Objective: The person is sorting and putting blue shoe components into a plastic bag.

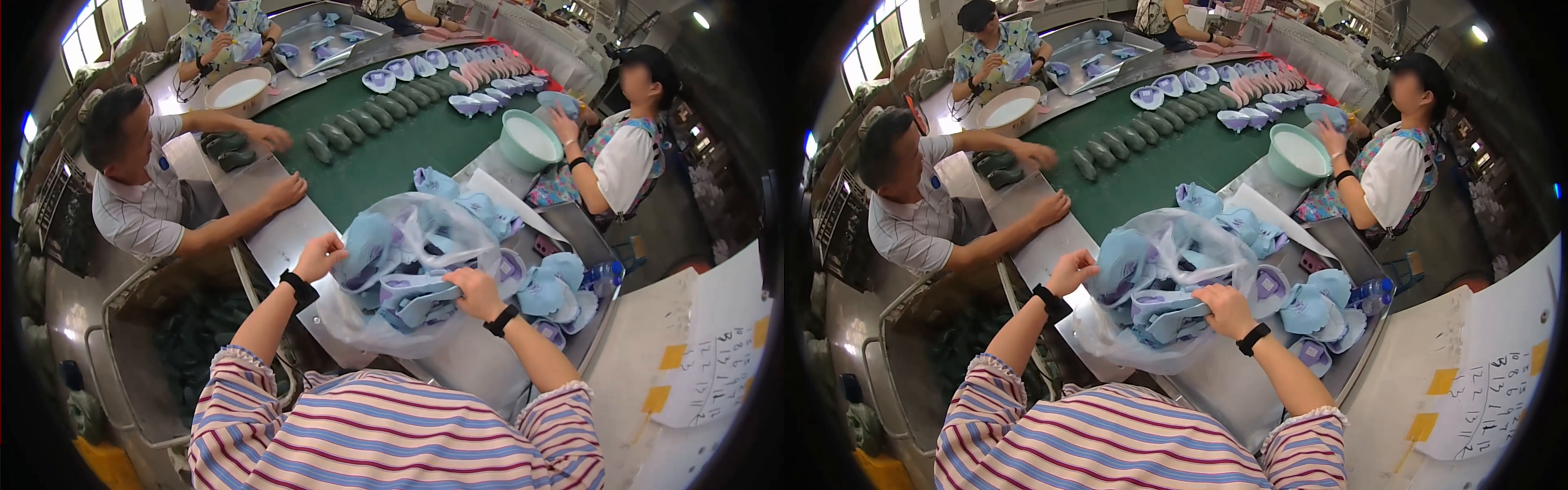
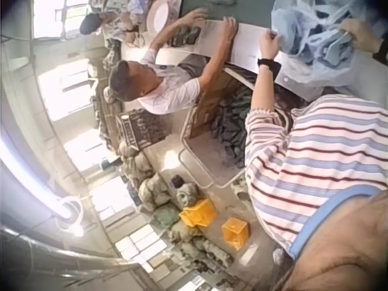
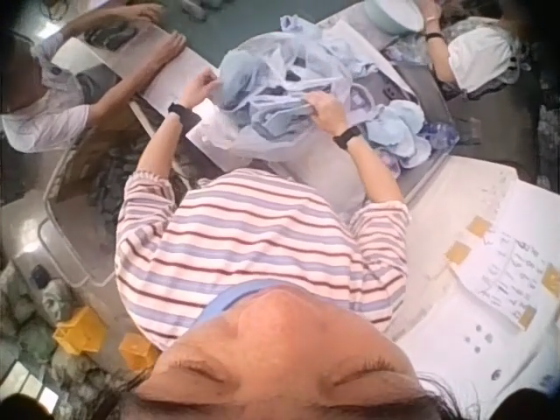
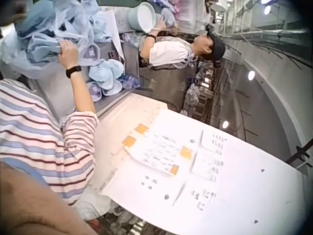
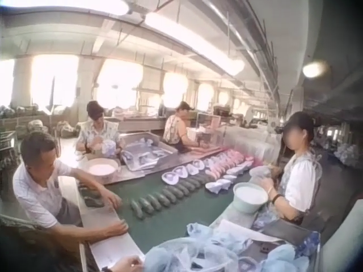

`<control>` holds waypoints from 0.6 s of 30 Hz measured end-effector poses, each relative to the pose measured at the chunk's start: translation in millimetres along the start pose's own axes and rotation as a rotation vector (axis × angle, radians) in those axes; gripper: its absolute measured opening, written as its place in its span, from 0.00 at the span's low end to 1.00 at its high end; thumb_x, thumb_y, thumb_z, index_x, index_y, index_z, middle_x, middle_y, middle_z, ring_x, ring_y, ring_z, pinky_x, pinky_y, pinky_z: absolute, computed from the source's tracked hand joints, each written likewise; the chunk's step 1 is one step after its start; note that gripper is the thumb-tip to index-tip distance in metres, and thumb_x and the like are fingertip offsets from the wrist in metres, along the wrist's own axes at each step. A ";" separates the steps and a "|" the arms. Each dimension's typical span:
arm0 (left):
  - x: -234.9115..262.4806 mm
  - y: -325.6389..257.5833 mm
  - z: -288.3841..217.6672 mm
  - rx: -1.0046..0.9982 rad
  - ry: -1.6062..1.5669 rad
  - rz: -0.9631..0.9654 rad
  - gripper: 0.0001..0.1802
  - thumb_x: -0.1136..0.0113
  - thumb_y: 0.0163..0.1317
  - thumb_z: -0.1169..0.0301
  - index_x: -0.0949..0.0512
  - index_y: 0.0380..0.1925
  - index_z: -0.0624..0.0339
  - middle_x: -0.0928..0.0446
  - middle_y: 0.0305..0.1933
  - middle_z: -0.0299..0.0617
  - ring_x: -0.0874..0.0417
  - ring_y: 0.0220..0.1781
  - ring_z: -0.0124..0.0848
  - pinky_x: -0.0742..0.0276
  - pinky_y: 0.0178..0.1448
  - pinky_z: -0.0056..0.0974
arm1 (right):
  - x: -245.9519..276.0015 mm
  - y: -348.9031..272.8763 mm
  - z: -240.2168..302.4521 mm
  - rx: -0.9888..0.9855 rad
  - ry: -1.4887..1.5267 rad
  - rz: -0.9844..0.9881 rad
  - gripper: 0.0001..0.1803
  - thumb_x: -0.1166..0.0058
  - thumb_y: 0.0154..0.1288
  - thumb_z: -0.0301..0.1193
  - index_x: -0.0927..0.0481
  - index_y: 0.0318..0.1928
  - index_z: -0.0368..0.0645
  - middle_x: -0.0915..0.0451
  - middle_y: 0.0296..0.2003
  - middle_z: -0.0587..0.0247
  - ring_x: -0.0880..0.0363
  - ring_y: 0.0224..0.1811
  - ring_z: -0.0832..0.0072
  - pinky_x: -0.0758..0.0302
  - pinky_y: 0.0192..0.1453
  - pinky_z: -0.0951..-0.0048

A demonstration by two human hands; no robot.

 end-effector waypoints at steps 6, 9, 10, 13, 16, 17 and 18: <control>-35.6 -7.7 18.5 -0.013 0.184 -0.071 0.20 0.38 0.51 0.65 0.33 0.39 0.63 0.30 0.36 0.43 0.28 0.39 0.31 0.31 0.43 0.34 | -1.9 39.4 25.1 0.000 0.248 -0.107 0.27 0.41 0.41 0.24 0.31 0.48 0.45 0.26 0.40 0.58 0.27 0.44 0.59 0.29 0.46 0.63; -59.5 -10.8 5.7 -0.142 0.550 -0.075 0.36 0.35 0.44 0.59 0.38 0.51 0.64 0.34 0.52 0.51 0.31 0.52 0.41 0.33 0.53 0.39 | -22.2 48.3 9.2 -0.076 0.248 -0.038 0.26 0.39 0.41 0.26 0.30 0.45 0.45 0.27 0.42 0.58 0.28 0.46 0.58 0.29 0.47 0.63; -74.0 -14.1 1.3 -0.260 0.806 0.008 0.44 0.33 0.40 0.57 0.41 0.56 0.63 0.39 0.59 0.53 0.35 0.58 0.46 0.35 0.58 0.40 | -26.2 50.5 4.0 -0.103 0.189 -0.037 0.25 0.39 0.41 0.26 0.29 0.44 0.45 0.28 0.43 0.58 0.28 0.47 0.59 0.29 0.48 0.63; -67.0 -5.3 13.4 -0.237 0.735 0.064 0.42 0.36 0.43 0.60 0.42 0.57 0.62 0.40 0.60 0.51 0.36 0.60 0.45 0.35 0.59 0.39 | -11.8 59.1 8.2 -0.040 0.249 -0.205 0.23 0.38 0.39 0.26 0.29 0.41 0.43 0.29 0.41 0.58 0.29 0.45 0.60 0.29 0.45 0.65; -54.8 4.3 23.4 -0.308 0.647 0.110 0.24 0.45 0.49 0.67 0.31 0.49 0.57 0.34 0.55 0.48 0.29 0.53 0.44 0.29 0.53 0.40 | 2.8 62.8 1.4 -0.119 0.397 -0.294 0.24 0.38 0.38 0.26 0.30 0.40 0.41 0.29 0.38 0.58 0.28 0.40 0.64 0.31 0.43 0.69; -53.4 12.4 23.5 -0.162 0.669 0.176 0.23 0.45 0.48 0.66 0.30 0.47 0.57 0.32 0.53 0.49 0.27 0.49 0.45 0.27 0.50 0.41 | -1.6 60.0 -17.7 -0.277 0.531 -0.235 0.24 0.37 0.38 0.27 0.30 0.40 0.39 0.28 0.37 0.59 0.28 0.40 0.67 0.31 0.43 0.70; -51.9 13.3 23.6 -0.012 0.695 0.233 0.22 0.44 0.48 0.65 0.29 0.46 0.56 0.31 0.51 0.50 0.24 0.45 0.46 0.26 0.47 0.42 | -6.7 56.6 -33.5 -0.425 0.667 -0.175 0.24 0.37 0.39 0.27 0.30 0.40 0.38 0.27 0.35 0.59 0.28 0.39 0.70 0.31 0.44 0.72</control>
Point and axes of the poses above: each hand's wrist, its own y-axis towards the middle knuckle, its own x-axis out of the back of the hand, z = x × y, the point moved 8 cm from there along y, towards the middle knuckle
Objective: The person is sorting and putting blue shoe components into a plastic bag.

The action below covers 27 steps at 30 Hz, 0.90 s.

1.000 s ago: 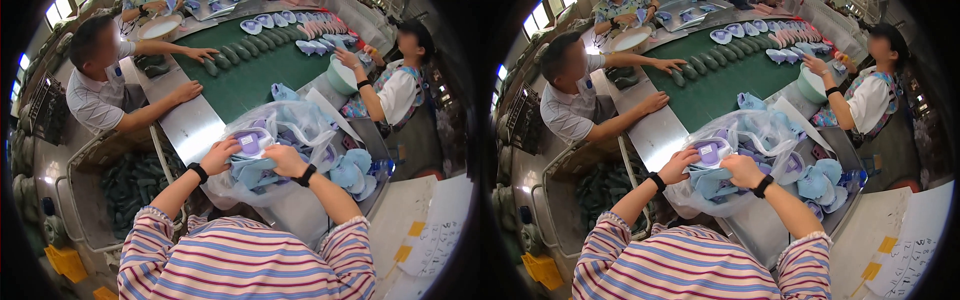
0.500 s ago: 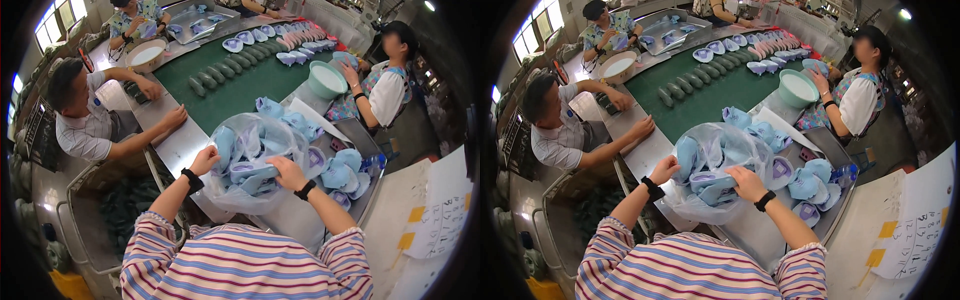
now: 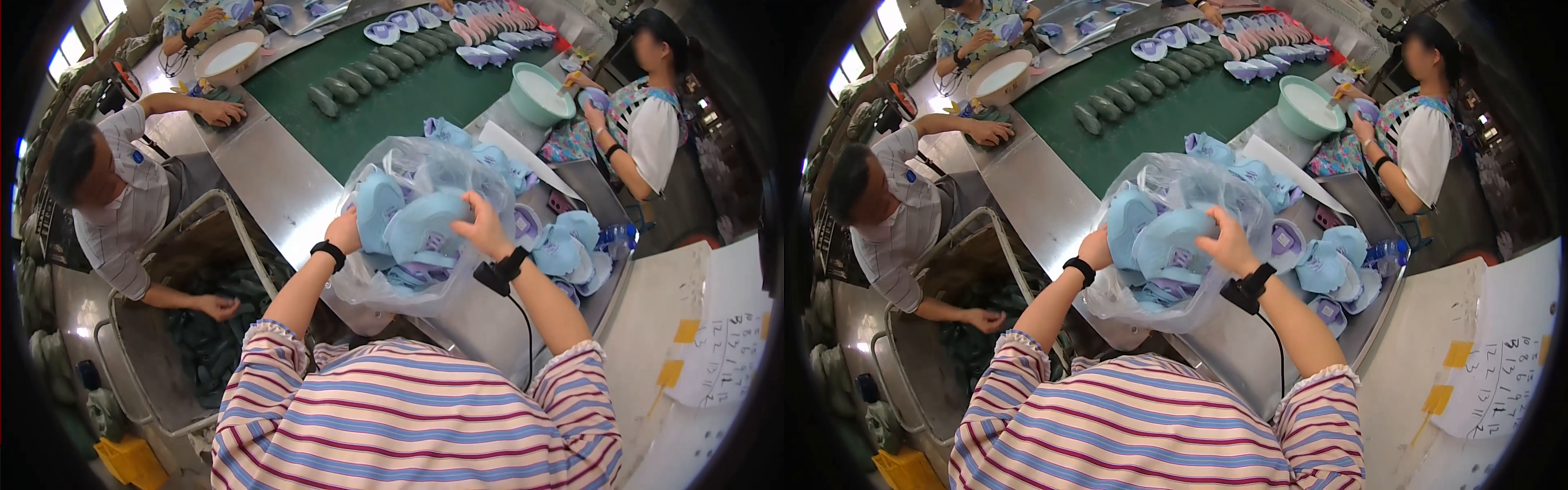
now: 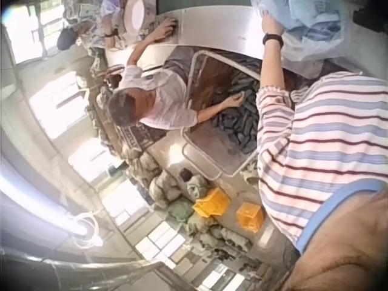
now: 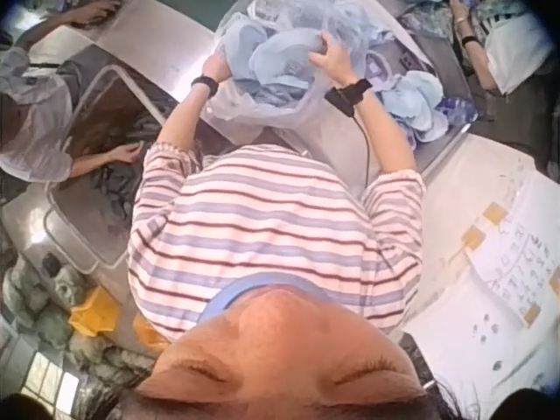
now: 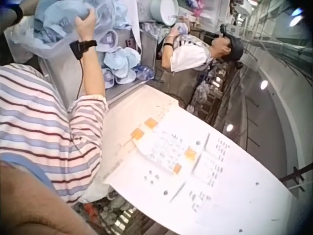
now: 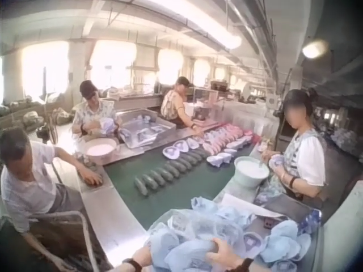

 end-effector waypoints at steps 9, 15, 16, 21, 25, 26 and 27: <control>-15.1 7.2 22.8 0.106 -0.258 -0.408 0.22 0.41 0.46 0.62 0.27 0.42 0.57 0.23 0.34 0.54 0.21 0.36 0.48 0.26 0.41 0.45 | 6.0 -10.0 -18.9 -0.109 0.393 0.019 0.21 0.45 0.46 0.19 0.30 0.45 0.39 0.27 0.37 0.67 0.30 0.40 0.81 0.32 0.44 0.79; 52.8 -20.9 9.8 -0.081 -0.848 -0.152 0.26 0.37 0.42 0.70 0.28 0.45 0.63 0.22 0.39 0.45 0.22 0.40 0.30 0.28 0.48 0.35 | -10.6 -7.8 14.3 0.215 0.162 0.244 0.21 0.43 0.40 0.23 0.28 0.41 0.40 0.28 0.42 0.70 0.31 0.44 0.79 0.36 0.50 0.78; 49.8 -23.0 7.0 -0.089 -0.932 -0.180 0.26 0.36 0.42 0.70 0.28 0.45 0.65 0.23 0.40 0.44 0.23 0.41 0.30 0.28 0.49 0.35 | -21.6 -1.4 22.7 0.182 0.168 0.274 0.19 0.44 0.40 0.23 0.29 0.38 0.40 0.28 0.43 0.69 0.31 0.44 0.78 0.36 0.50 0.78; 39.6 -42.6 30.5 0.053 -1.329 -0.415 0.27 0.36 0.46 0.74 0.31 0.48 0.67 0.25 0.46 0.44 0.25 0.46 0.33 0.30 0.53 0.37 | -36.3 7.7 42.5 0.149 0.045 0.648 0.16 0.49 0.38 0.23 0.27 0.34 0.39 0.32 0.49 0.65 0.35 0.49 0.78 0.36 0.49 0.78; 45.5 -49.8 45.9 0.008 -1.719 -0.305 0.31 0.38 0.49 0.76 0.37 0.54 0.66 0.29 0.52 0.45 0.28 0.53 0.36 0.34 0.58 0.39 | -19.6 5.0 68.7 0.225 0.062 0.576 0.14 0.46 0.40 0.23 0.25 0.34 0.39 0.28 0.43 0.65 0.32 0.46 0.76 0.36 0.50 0.78; 43.3 -49.2 45.7 0.011 -1.719 -0.303 0.31 0.38 0.49 0.76 0.37 0.54 0.66 0.29 0.52 0.45 0.28 0.53 0.36 0.34 0.58 0.39 | -29.2 7.0 64.0 0.223 0.065 0.576 0.14 0.46 0.40 0.23 0.25 0.34 0.39 0.28 0.43 0.65 0.32 0.46 0.76 0.36 0.50 0.78; 42.8 -43.9 42.3 -0.011 -1.740 -0.305 0.31 0.37 0.49 0.76 0.37 0.54 0.66 0.29 0.53 0.44 0.28 0.53 0.36 0.36 0.59 0.40 | -38.9 12.3 57.9 0.287 -0.041 0.512 0.13 0.45 0.43 0.25 0.26 0.34 0.38 0.30 0.45 0.65 0.32 0.44 0.78 0.35 0.48 0.79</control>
Point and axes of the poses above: each hand's wrist, its own y-axis towards the middle knuckle, its own x-axis out of the back of the hand, z = x × y, the point moved 8 cm from there along y, towards the middle knuckle
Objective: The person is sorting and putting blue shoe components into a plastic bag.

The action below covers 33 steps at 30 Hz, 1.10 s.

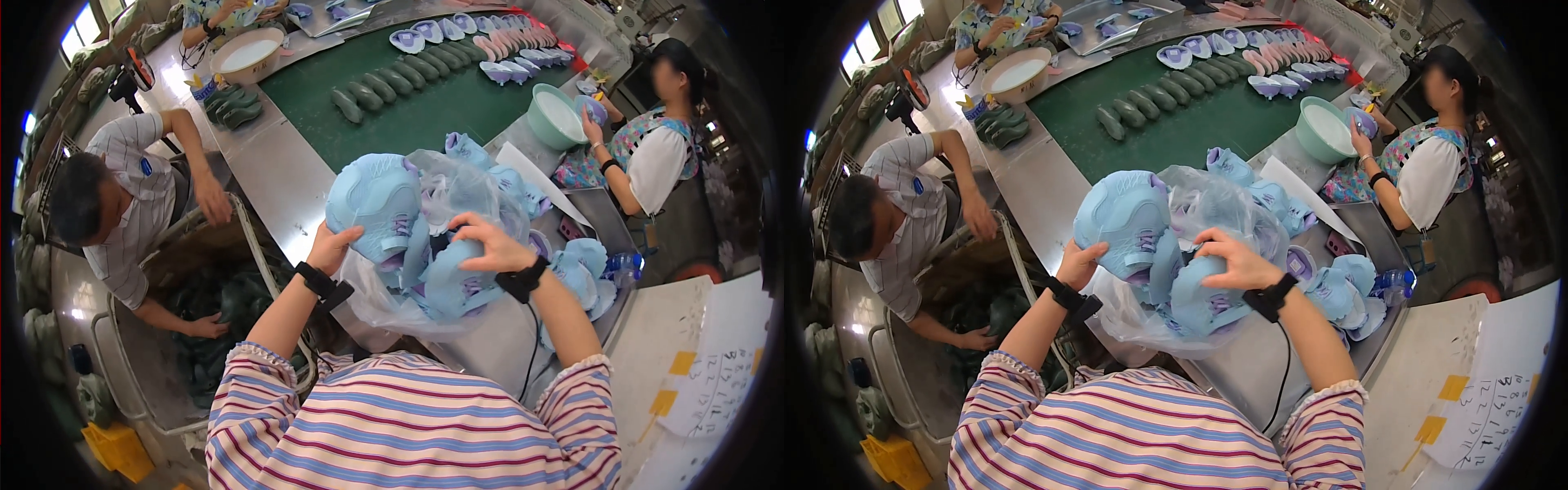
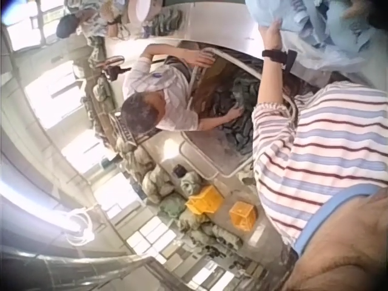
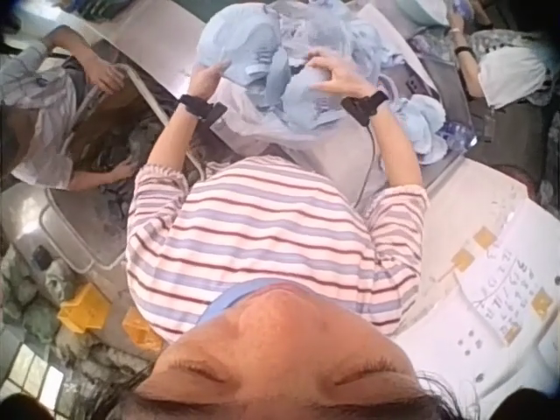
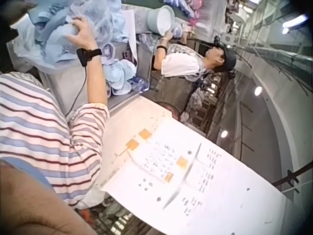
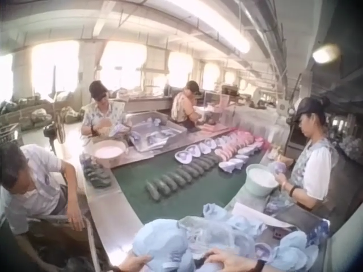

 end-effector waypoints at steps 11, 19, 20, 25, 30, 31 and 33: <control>-63.3 -2.2 -34.6 -0.066 0.003 0.221 0.36 0.32 0.46 0.68 0.37 0.55 0.64 0.30 0.54 0.42 0.30 0.54 0.33 0.37 0.59 0.40 | -9.5 32.0 0.3 -0.062 0.166 -0.334 0.44 0.34 0.44 0.29 0.46 0.60 0.38 0.34 0.51 0.57 0.25 0.40 0.73 0.28 0.44 0.75; -87.8 3.7 -70.7 -0.171 0.223 0.101 0.29 0.37 0.53 0.63 0.33 0.51 0.68 0.26 0.48 0.42 0.26 0.48 0.30 0.33 0.54 0.35 | 24.0 -35.6 25.9 -0.065 0.168 -0.608 0.23 0.35 0.46 0.28 0.29 0.44 0.41 0.25 0.28 0.70 0.33 0.24 0.85 0.34 0.27 0.81; -85.9 10.4 -79.8 -0.193 0.092 0.045 0.27 0.38 0.54 0.66 0.32 0.51 0.68 0.26 0.47 0.42 0.26 0.48 0.30 0.32 0.54 0.35 | 36.3 -56.5 22.7 -0.033 0.143 -0.620 0.22 0.35 0.48 0.28 0.28 0.44 0.42 0.25 0.29 0.72 0.34 0.24 0.87 0.35 0.27 0.83; -107.1 20.4 -104.4 -0.143 0.426 0.217 0.25 0.36 0.52 0.67 0.30 0.47 0.69 0.24 0.44 0.40 0.25 0.45 0.28 0.31 0.52 0.34 | 130.1 -191.9 1.2 -0.225 0.320 -0.943 0.26 0.40 0.51 0.27 0.33 0.51 0.40 0.26 0.42 0.65 0.27 0.39 0.78 0.28 0.42 0.78; -151.9 15.9 -106.3 -0.067 0.757 0.514 0.28 0.33 0.49 0.59 0.28 0.44 0.71 0.24 0.39 0.39 0.26 0.41 0.25 0.28 0.47 0.32 | 174.9 -300.9 -16.9 -0.462 -0.096 -1.223 0.47 0.33 0.46 0.32 0.48 0.65 0.47 0.30 0.36 0.64 0.32 0.30 0.81 0.31 0.33 0.81; -158.5 20.3 -104.7 -0.061 0.760 0.521 0.28 0.33 0.49 0.59 0.28 0.44 0.71 0.24 0.39 0.39 0.26 0.41 0.25 0.28 0.47 0.32 | 174.9 -303.4 -6.2 -0.473 -0.029 -1.236 0.46 0.34 0.47 0.32 0.47 0.64 0.47 0.30 0.36 0.65 0.32 0.28 0.82 0.32 0.30 0.83; -181.5 24.0 -94.2 -0.037 0.799 0.633 0.29 0.33 0.49 0.57 0.28 0.43 0.71 0.24 0.38 0.39 0.26 0.41 0.25 0.29 0.47 0.31 | 162.5 -278.4 2.1 -0.367 0.236 -1.048 0.42 0.36 0.49 0.35 0.44 0.63 0.45 0.30 0.35 0.67 0.33 0.25 0.84 0.34 0.26 0.85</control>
Point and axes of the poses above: each hand's wrist, its own y-axis towards the middle knuckle, its own x-axis out of the back of the hand, z = x × y, the point moved 8 cm from there along y, towards the middle knuckle
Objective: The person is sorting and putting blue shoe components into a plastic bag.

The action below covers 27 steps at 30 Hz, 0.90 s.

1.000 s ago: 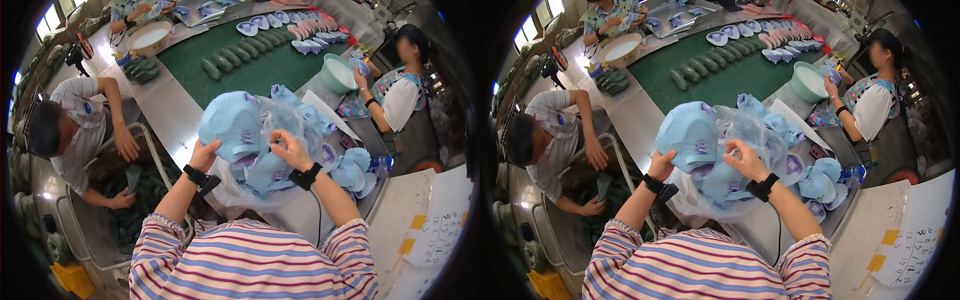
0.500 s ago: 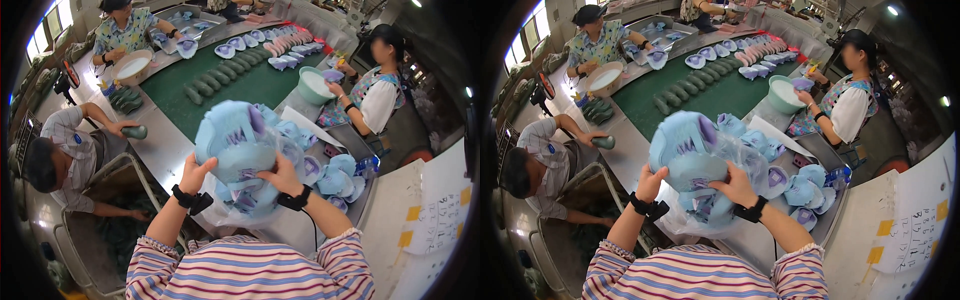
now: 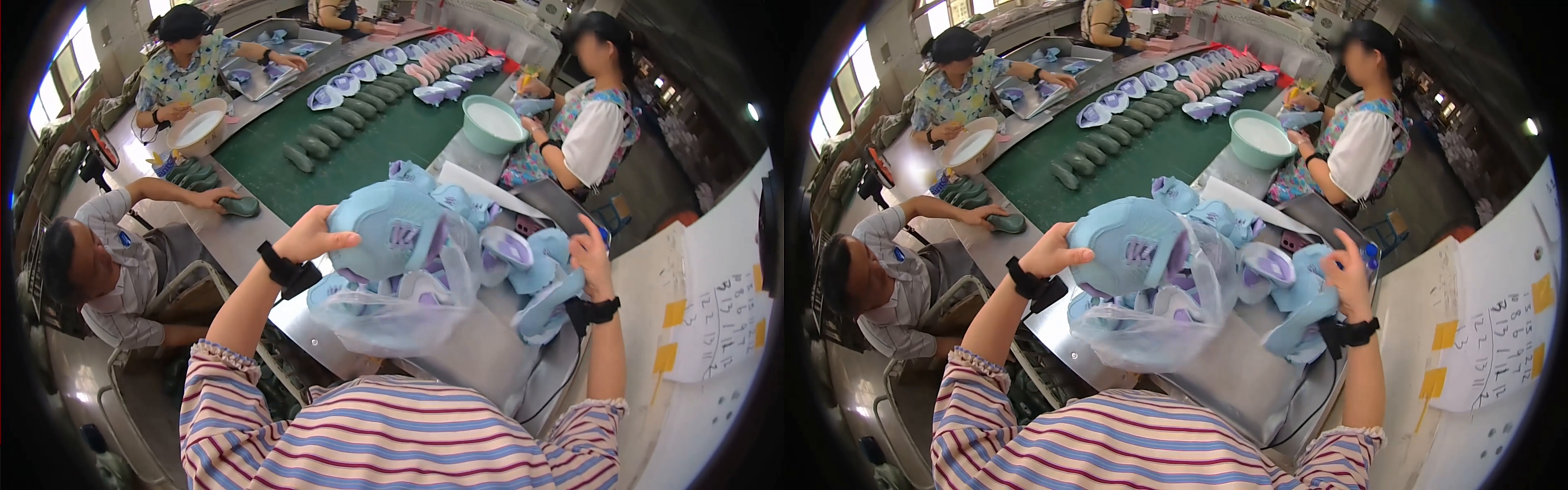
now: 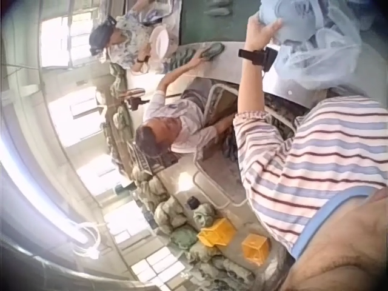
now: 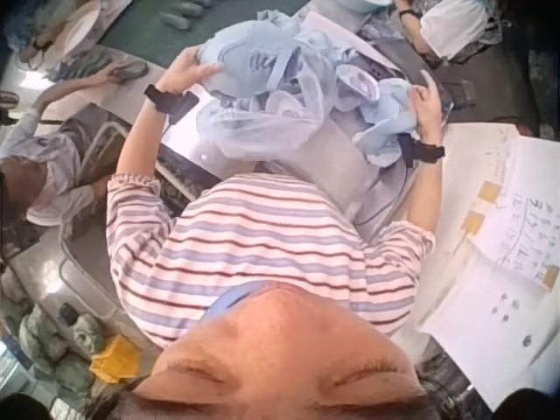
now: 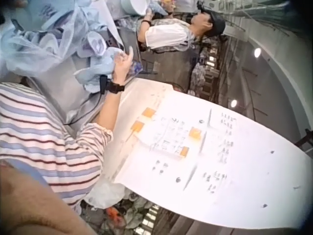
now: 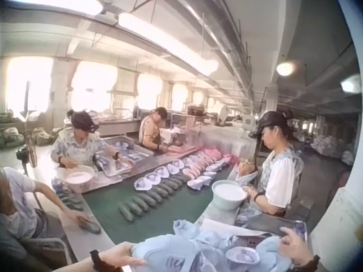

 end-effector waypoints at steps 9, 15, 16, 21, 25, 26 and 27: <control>-47.5 34.7 21.7 -0.055 -0.801 -0.263 0.22 0.61 0.68 0.59 0.30 0.45 0.69 0.25 0.44 0.42 0.23 0.40 0.29 0.26 0.48 0.33 | -180.7 -21.6 -12.4 -0.160 0.396 0.390 0.24 0.43 0.57 0.38 0.31 0.49 0.37 0.26 0.41 0.65 0.27 0.41 0.79 0.30 0.46 0.77; -10.4 -6.4 48.0 -0.192 -0.853 -0.429 0.17 0.59 0.67 0.61 0.30 0.45 0.61 0.25 0.45 0.39 0.24 0.45 0.27 0.28 0.50 0.33 | -81.0 -26.9 -77.5 -0.361 0.761 0.122 0.26 0.52 0.62 0.47 0.33 0.53 0.42 0.26 0.47 0.62 0.26 0.48 0.70 0.31 0.56 0.67; -9.6 -10.0 49.0 -0.190 -0.852 -0.437 0.17 0.59 0.67 0.61 0.30 0.45 0.61 0.25 0.45 0.39 0.24 0.45 0.27 0.28 0.50 0.33 | -60.8 -25.8 -99.0 -0.387 0.737 0.106 0.27 0.54 0.62 0.48 0.33 0.53 0.41 0.26 0.47 0.60 0.26 0.48 0.69 0.29 0.54 0.66; -10.8 -16.4 66.6 -0.157 -0.522 -0.360 0.14 0.60 0.68 0.65 0.35 0.51 0.57 0.29 0.48 0.32 0.28 0.47 0.23 0.33 0.51 0.32 | -8.3 -21.0 -110.8 -0.360 0.639 -0.098 0.25 0.58 0.65 0.48 0.32 0.51 0.40 0.24 0.39 0.59 0.23 0.35 0.71 0.24 0.38 0.70; -60.5 35.5 33.6 -0.224 -0.211 -0.274 0.13 0.58 0.66 0.70 0.34 0.49 0.62 0.29 0.42 0.33 0.31 0.45 0.22 0.34 0.50 0.30 | -71.1 -13.5 -47.6 -0.284 0.433 0.200 0.19 0.59 0.67 0.43 0.31 0.47 0.39 0.30 0.24 0.66 0.35 0.16 0.83 0.37 0.19 0.83; -74.7 58.9 39.3 -0.201 -0.177 -0.195 0.14 0.58 0.66 0.71 0.35 0.49 0.63 0.29 0.42 0.36 0.30 0.44 0.23 0.33 0.50 0.31 | -105.6 -16.1 -17.5 -0.244 0.398 0.276 0.17 0.59 0.67 0.41 0.31 0.45 0.39 0.33 0.20 0.68 0.41 0.13 0.86 0.43 0.14 0.85; -96.5 83.0 38.4 -0.171 -0.239 -0.092 0.17 0.56 0.65 0.71 0.38 0.52 0.64 0.29 0.42 0.37 0.30 0.43 0.25 0.31 0.49 0.32 | -124.0 -21.0 -2.8 -0.232 0.426 0.316 0.16 0.58 0.67 0.39 0.31 0.44 0.39 0.32 0.21 0.68 0.41 0.12 0.86 0.44 0.14 0.85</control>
Point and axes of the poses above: each hand's wrist, its own y-axis towards the middle knuckle, its own x-axis out of the back of the hand, z = x × y, the point moved 8 cm from there along y, towards the middle knuckle
